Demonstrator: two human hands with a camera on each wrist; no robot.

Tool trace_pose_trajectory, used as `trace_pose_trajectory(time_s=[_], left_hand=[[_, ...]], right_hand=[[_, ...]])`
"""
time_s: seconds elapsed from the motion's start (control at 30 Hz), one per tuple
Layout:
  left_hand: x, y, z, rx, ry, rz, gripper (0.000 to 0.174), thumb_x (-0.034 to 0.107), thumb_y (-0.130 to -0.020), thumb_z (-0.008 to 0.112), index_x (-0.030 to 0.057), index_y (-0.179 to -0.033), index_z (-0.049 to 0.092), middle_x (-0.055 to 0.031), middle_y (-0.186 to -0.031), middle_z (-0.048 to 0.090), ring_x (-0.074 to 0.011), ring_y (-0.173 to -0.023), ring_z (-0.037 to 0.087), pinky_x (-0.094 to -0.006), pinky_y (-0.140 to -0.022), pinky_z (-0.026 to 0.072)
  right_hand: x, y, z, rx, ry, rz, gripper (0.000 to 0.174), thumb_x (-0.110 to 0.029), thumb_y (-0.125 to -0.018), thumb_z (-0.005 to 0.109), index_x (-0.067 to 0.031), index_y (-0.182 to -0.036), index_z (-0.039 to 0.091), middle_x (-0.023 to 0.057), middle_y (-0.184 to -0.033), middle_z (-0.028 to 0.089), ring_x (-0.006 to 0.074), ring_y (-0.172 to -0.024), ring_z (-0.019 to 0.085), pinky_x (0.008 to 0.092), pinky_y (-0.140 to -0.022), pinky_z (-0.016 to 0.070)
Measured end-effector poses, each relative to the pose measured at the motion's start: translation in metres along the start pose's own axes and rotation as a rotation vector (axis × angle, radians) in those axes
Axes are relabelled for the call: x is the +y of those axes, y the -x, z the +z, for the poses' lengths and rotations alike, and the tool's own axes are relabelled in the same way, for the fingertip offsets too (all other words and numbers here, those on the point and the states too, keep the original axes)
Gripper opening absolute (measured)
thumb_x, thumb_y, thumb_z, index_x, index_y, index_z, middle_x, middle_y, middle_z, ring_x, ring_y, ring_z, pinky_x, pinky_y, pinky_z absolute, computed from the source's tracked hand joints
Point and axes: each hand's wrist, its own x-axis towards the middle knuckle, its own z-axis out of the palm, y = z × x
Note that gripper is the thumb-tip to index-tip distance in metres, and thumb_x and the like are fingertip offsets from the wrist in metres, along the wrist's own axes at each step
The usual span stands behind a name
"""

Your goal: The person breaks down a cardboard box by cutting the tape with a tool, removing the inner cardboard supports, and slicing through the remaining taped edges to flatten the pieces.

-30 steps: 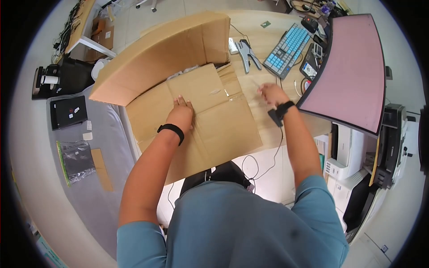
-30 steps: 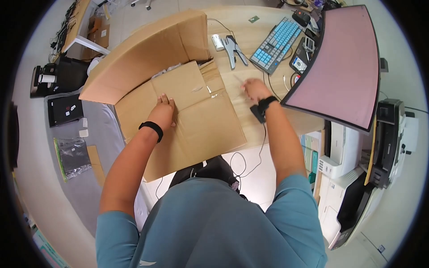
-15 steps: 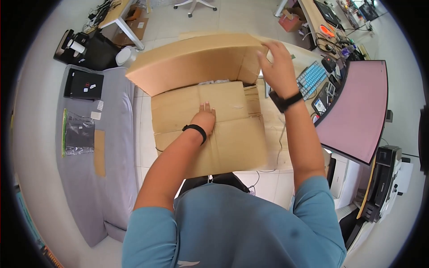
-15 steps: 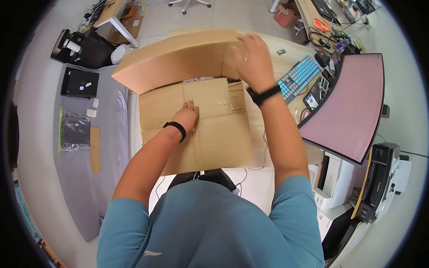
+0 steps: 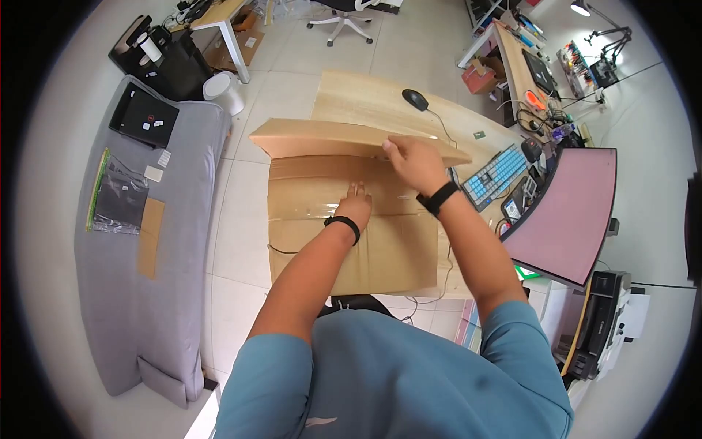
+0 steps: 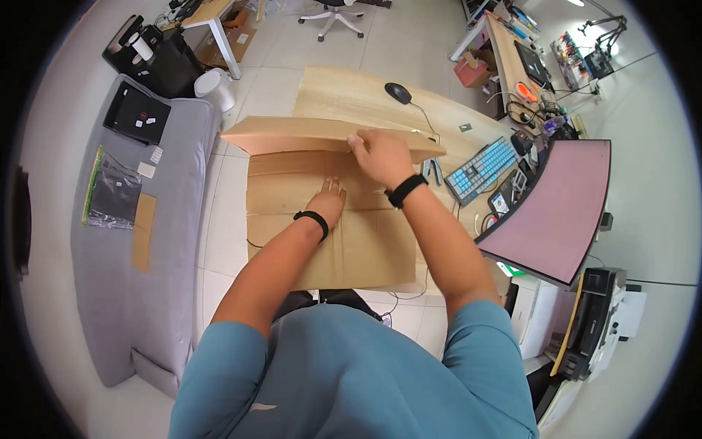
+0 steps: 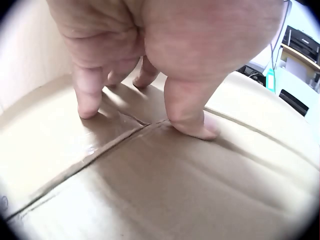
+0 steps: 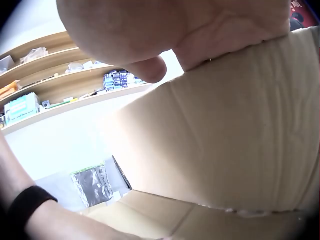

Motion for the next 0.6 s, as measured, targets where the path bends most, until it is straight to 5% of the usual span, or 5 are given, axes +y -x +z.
trace_pose_trajectory(time_s=[0.17,0.23,0.3,0.4,0.6], left_hand=[[-0.016,0.02,0.007,0.153,0.043,0.106,0.039,0.007,-0.091,0.051,0.002,-0.13,0.056,-0.0236,-0.145,0.043,-0.0376,-0.136,0.043,-0.0481,-0.108,0.043],[-0.026,0.045,0.009,0.066,0.354,0.213,0.035,0.004,-0.083,0.063,-0.0018,-0.117,0.061,-0.0229,-0.133,0.053,-0.0382,-0.129,0.048,-0.0459,-0.107,0.0432],[-0.023,0.088,-0.012,0.185,0.511,0.246,0.039,0.002,-0.082,0.063,-0.0011,-0.121,0.059,-0.0234,-0.133,0.054,-0.0379,-0.129,0.049,-0.0454,-0.108,0.0417],[-0.035,0.149,0.01,0.408,0.412,0.293,0.043,0.006,-0.084,0.061,-0.0006,-0.127,0.058,-0.0264,-0.141,0.048,-0.0376,-0.135,0.044,-0.0443,-0.113,0.036],[-0.061,0.21,-0.029,0.285,0.294,-0.007,0.073,0.018,-0.078,0.075,0.0009,-0.142,0.044,-0.0284,-0.152,0.033,-0.0436,-0.143,0.028,-0.0487,-0.118,0.0255]], right_hand=[[0.012,0.056,0.04,0.125,0.052,-0.163,0.045,-0.03,-0.093,0.06,-0.0052,-0.131,0.059,0.0234,-0.136,0.055,0.0404,-0.125,0.051,0.0467,-0.105,0.0395],[0.029,0.083,0.068,0.104,0.039,-0.168,0.048,-0.03,-0.093,0.06,-0.006,-0.135,0.056,0.024,-0.141,0.05,0.0408,-0.13,0.046,0.0496,-0.108,0.0343],[0.038,0.104,0.09,0.082,0.015,-0.165,0.051,-0.03,-0.094,0.059,-0.0068,-0.138,0.053,0.0245,-0.146,0.044,0.0412,-0.135,0.04,0.0524,-0.112,0.029],[0.043,0.124,0.114,-0.041,-0.009,-0.042,0.058,-0.03,-0.094,0.058,-0.011,-0.147,0.044,0.0212,-0.158,0.029,0.0399,-0.145,0.027,0.0536,-0.118,0.0177],[0.058,0.134,0.149,-0.035,-0.031,-0.038,0.06,-0.029,-0.094,0.059,-0.0118,-0.149,0.041,0.0194,-0.16,0.023,0.0391,-0.147,0.023,0.052,-0.12,0.0148]])
